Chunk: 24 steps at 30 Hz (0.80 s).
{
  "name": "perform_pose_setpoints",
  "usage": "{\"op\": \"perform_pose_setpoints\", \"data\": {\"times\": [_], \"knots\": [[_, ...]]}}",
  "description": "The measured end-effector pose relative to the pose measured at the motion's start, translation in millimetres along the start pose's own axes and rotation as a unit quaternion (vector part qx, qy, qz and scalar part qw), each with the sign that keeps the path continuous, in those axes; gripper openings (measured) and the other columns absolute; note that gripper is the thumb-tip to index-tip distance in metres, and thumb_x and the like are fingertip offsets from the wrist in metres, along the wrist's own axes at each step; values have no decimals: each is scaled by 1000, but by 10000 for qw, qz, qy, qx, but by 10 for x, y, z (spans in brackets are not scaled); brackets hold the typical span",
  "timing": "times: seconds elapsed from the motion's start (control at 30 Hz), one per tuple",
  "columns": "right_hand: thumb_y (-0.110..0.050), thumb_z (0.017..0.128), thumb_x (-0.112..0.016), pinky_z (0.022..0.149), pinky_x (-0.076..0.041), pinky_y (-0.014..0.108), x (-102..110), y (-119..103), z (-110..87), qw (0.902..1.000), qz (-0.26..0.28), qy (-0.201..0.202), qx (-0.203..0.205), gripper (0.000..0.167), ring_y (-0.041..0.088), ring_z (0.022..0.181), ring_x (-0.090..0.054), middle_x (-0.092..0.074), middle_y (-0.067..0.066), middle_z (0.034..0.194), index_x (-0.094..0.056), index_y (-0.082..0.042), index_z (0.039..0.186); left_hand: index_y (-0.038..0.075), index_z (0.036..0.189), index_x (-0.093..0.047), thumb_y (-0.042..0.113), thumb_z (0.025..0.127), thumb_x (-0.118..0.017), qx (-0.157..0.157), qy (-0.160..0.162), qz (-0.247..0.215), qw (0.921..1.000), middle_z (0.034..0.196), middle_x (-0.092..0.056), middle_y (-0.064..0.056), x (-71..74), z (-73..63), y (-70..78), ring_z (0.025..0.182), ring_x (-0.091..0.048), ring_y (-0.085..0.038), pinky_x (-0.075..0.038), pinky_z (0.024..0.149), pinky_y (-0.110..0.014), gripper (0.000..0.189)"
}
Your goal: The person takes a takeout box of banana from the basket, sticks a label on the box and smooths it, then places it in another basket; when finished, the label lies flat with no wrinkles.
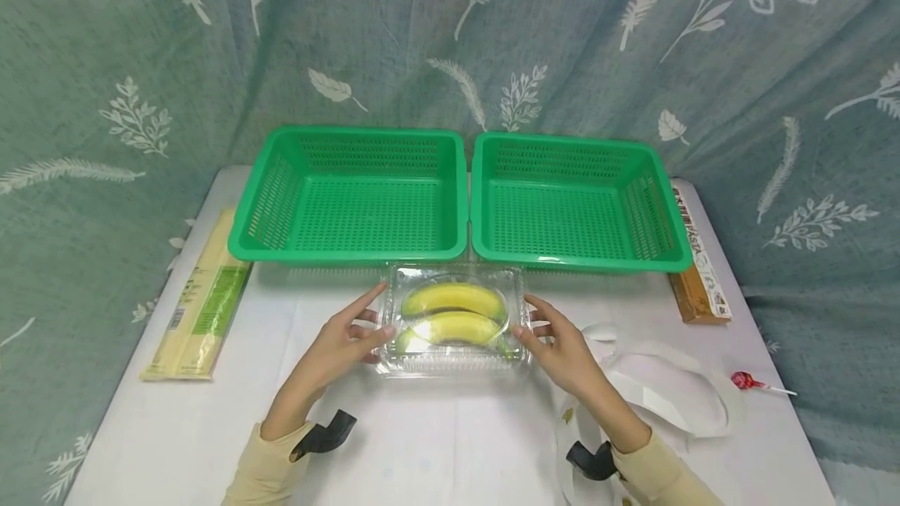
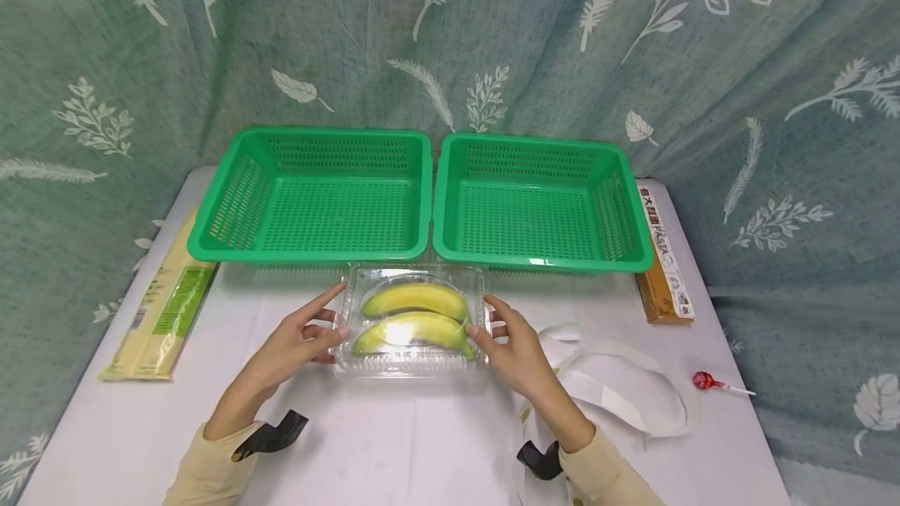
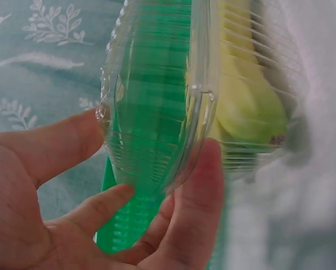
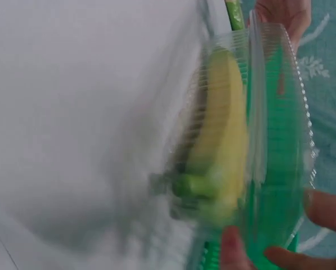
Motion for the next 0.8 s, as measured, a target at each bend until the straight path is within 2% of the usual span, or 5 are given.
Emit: {"op": "perform_pose_setpoints", "data": {"times": [0.2, 0.33, 0.43, 0.6, 0.8], "knots": [[-39, 105, -51, 106, -48, 59, 388, -66, -259, 9969, -559, -319, 447, 72, 45, 134, -48, -33, 26, 157, -19, -6, 160, 17, 162, -18, 36, 97, -66, -370, 986, 986, 9895, 144, -45, -23, -36, -70, 53, 125, -54, -40, -59, 92, -48, 83], [-33, 104, -54, 104, -48, 62, 708, -46, -525, 9921, -1062, 189, 634, 56, 46, 132, -51, -45, 23, 151, -40, -6, 152, 9, 156, -35, 20, 94, -71, -1276, 2476, 1179, 9532, 127, -59, -18, -158, -192, 162, 112, -62, -33, -59, 89, -37, 72], [-32, 103, -58, 100, -51, 59, 830, 43, -733, 9893, -1365, 357, 375, 50, 43, 127, -56, -55, 20, 143, -50, -7, 145, 6, 142, -54, 4, 91, -72, -2416, 2770, 853, 9261, 103, -68, -12, -361, -240, 249, 92, -66, -17, -57, 75, -20, 54], [-35, 100, -63, 94, -56, 51, 824, 276, -978, 9900, -1393, 105, -187, 47, 36, 119, -63, -63, 17, 135, -58, -8, 138, 7, 125, -67, -1, 91, -69, -3551, 1221, 564, 9251, 80, -68, -2, -875, -214, 334, 72, -59, 2, -55, 62, -16, 35], [-19, 94, -70, 88, -59, 34, 740, 555, -1162, 9946, -963, -341, -185, 40, 30, 113, -65, -66, 9, 133, -63, -12, 133, 16, 122, -70, 14, 96, -66, -2877, -1003, 579, 9507, 76, -64, 3, -1463, -130, 332, 65, -50, 6, -50, 57, -16, 27]]}}
Point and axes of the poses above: each hand's wrist, its own z-axis towards the middle knuckle, its own x-axis out of the back of the hand, y = z × x, the point moved 1 cm from there along z, towards the middle knuckle
